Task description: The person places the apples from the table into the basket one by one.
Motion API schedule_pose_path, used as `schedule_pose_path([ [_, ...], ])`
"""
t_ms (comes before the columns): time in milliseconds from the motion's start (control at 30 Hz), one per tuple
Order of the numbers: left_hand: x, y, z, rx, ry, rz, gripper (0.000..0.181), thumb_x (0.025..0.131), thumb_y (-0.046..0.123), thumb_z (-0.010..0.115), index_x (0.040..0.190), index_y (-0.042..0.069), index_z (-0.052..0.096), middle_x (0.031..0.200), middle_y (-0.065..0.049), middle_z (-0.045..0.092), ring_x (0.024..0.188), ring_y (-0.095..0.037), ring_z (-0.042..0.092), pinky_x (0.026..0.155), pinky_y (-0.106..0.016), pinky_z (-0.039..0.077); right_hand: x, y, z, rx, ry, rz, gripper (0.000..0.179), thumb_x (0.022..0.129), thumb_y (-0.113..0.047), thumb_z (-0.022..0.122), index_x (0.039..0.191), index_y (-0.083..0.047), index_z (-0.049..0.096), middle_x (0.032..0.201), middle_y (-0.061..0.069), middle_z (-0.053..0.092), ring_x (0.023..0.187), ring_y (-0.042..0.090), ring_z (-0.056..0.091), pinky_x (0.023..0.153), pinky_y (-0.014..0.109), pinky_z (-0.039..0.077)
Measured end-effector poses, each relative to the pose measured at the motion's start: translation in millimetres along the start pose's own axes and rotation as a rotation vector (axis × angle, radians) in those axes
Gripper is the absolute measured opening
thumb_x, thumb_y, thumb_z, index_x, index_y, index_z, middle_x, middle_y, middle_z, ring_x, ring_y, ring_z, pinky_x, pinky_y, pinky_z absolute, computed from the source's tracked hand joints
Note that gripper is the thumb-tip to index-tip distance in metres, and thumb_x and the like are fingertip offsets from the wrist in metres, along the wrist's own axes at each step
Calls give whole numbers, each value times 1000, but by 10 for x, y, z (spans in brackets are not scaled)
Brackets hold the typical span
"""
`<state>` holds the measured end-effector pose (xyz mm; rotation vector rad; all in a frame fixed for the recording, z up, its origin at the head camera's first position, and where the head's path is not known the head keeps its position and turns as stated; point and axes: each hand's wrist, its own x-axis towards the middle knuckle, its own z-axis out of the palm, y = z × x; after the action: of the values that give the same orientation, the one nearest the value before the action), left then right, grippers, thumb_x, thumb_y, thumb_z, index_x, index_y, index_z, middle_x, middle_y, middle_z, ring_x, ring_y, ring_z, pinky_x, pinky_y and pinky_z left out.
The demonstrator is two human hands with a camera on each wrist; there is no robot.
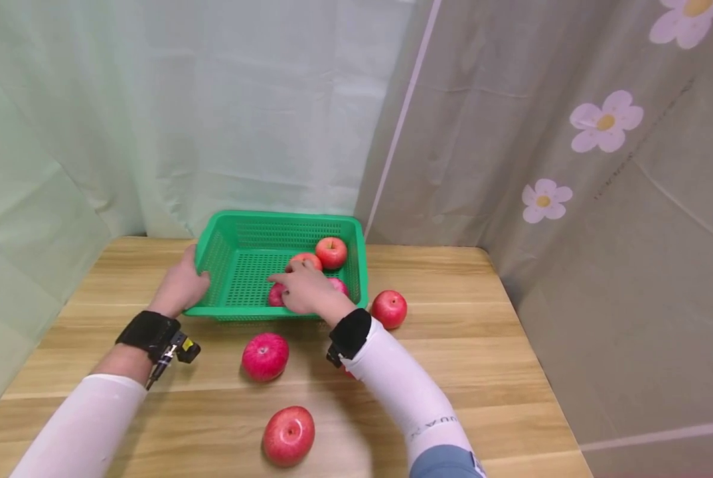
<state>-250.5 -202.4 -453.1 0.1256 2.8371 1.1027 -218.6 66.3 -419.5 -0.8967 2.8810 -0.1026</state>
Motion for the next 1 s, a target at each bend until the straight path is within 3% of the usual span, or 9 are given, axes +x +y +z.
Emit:
schedule_pose_path([
  [167,12,-14,-8,7,1,2,71,96,8,41,155,-4,3,120,-38,50,82,-38,59,58,-40,51,-58,2,-59,55,-1,0,45,99,-19,48,143,-25,54,137,5,52,128,25,35,102,37,41],
  [567,-2,-33,-32,0,-5,-12,72,97,7,40,156,-3,1,120,-38,49,80,-36,59,57,-38,51,-168,102,-108,160,55,-51,40,99,-22,55,138,-19,59,134,5,53,126,19,40,109,40,35],
  [700,-3,-36,-42,-1,-4,-10,71,96,7,41,156,-4,4,118,-37,51,79,-36,59,55,-37,50,-249,166,-153,202,80,-50,40,98,-20,55,138,-18,59,137,5,51,121,16,44,104,38,41],
  [867,-1,-36,-53,3,-9,-11,70,97,7,40,155,-4,3,117,-36,50,79,-35,59,55,-36,50,-343,232,-191,259,85,-39,45,98,-18,55,143,-17,54,144,6,49,132,18,37,101,37,44],
  [1000,-7,-35,-50,4,-5,-10,70,97,7,40,155,-4,4,118,-36,50,79,-35,59,54,-36,50,-405,281,-183,275,106,-26,45,98,-20,55,143,-20,54,142,4,50,131,18,38,99,37,45],
])
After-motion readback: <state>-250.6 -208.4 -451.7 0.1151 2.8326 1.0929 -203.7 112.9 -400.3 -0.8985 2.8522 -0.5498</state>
